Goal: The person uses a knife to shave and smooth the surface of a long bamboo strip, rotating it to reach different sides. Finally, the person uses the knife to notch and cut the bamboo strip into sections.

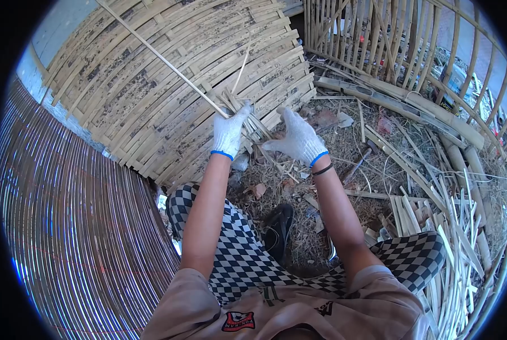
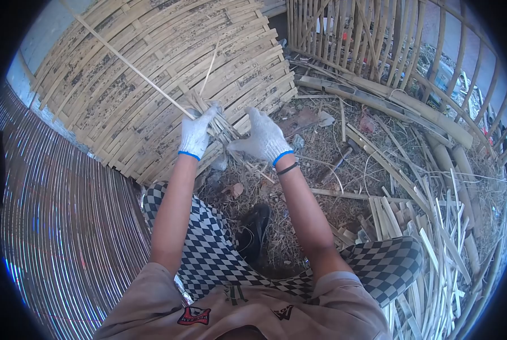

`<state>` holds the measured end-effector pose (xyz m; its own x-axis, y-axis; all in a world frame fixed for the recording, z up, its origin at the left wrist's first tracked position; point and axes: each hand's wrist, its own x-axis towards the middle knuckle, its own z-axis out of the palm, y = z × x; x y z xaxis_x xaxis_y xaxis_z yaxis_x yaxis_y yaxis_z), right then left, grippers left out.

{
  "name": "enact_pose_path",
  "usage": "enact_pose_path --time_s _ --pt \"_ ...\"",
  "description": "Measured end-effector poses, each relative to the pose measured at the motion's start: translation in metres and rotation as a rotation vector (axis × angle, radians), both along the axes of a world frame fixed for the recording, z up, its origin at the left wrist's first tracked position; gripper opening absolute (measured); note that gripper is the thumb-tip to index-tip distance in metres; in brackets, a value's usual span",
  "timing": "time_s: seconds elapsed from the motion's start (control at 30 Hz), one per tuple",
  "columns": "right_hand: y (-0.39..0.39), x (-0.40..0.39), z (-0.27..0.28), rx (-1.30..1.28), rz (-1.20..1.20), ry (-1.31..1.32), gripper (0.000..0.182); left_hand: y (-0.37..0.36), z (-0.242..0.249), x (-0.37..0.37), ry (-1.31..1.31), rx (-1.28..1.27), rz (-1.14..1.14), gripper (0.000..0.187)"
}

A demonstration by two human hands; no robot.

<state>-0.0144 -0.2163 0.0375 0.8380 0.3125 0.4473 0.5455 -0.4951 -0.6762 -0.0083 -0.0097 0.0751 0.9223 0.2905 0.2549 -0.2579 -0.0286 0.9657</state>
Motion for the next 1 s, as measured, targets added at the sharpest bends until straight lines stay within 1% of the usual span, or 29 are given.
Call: enact_pose_path --time_s 0.03,0.13,0.17,0.27,0.3,0.37,0.47,0.57,0.6,0.67,0.7,0.8,0.87,0.97,1.0 --pt "0.002 0.005 -0.004 0.065 0.05 0.025 0.116 -0.003 -0.001 -0.001 -0.007 -0.023 -0.057 0.034" --pt "0.021 0.004 -0.015 0.147 0.163 0.056 0.105 -0.023 0.003 -0.012 -0.017 -0.073 -0.115 0.035" --pt "0.029 0.0 -0.018 0.074 0.096 0.049 0.091 -0.024 0.002 -0.011 0.008 -0.092 -0.147 0.034" --pt "0.042 0.01 -0.036 0.174 0.187 0.227 0.073 -0.018 -0.003 -0.01 0.069 0.025 -0.147 0.035" --pt "0.043 0.007 -0.037 0.202 0.187 0.21 0.057 -0.015 -0.004 -0.01 0.081 0.071 -0.156 0.034" --pt "0.042 0.005 -0.036 0.179 0.186 0.214 0.057 -0.011 -0.005 -0.008 0.1 0.164 -0.176 0.034" --pt "0.039 0.006 -0.032 0.078 0.156 0.172 0.057 -0.011 -0.004 -0.01 0.115 0.054 -0.202 0.036" --pt "0.033 0.0 -0.019 -0.063 0.111 0.129 0.06 -0.009 -0.005 -0.009 0.094 0.051 -0.217 0.035" --pt "0.03 -0.003 -0.012 -0.112 0.094 0.116 0.062 -0.011 -0.003 -0.011 0.054 0.013 -0.229 0.033" --pt "0.03 -0.009 -0.005 -0.133 0.067 0.089 0.066 -0.016 0.0 -0.014 -0.025 -0.064 -0.256 0.029" --pt "0.031 -0.013 -0.002 -0.143 0.052 0.077 0.068 -0.015 0.001 -0.013 -0.02 -0.077 -0.257 0.029" --pt "0.037 -0.024 0.007 -0.168 -0.002 0.144 0.088 -0.008 0.005 -0.012 -0.025 -0.096 -0.259 0.029" --pt "0.031 -0.024 0.011 -0.113 0.049 0.108 0.09 -0.006 0.008 -0.014 -0.058 -0.084 -0.263 0.028" --pt "0.019 -0.022 0.015 -0.049 0.093 0.121 0.09 0.003 0.014 -0.013 -0.054 0.043 -0.135 0.029" --pt "0.016 -0.021 0.016 -0.03 0.102 0.135 0.09 0.003 0.013 -0.013 -0.055 0.047 -0.129 0.029"
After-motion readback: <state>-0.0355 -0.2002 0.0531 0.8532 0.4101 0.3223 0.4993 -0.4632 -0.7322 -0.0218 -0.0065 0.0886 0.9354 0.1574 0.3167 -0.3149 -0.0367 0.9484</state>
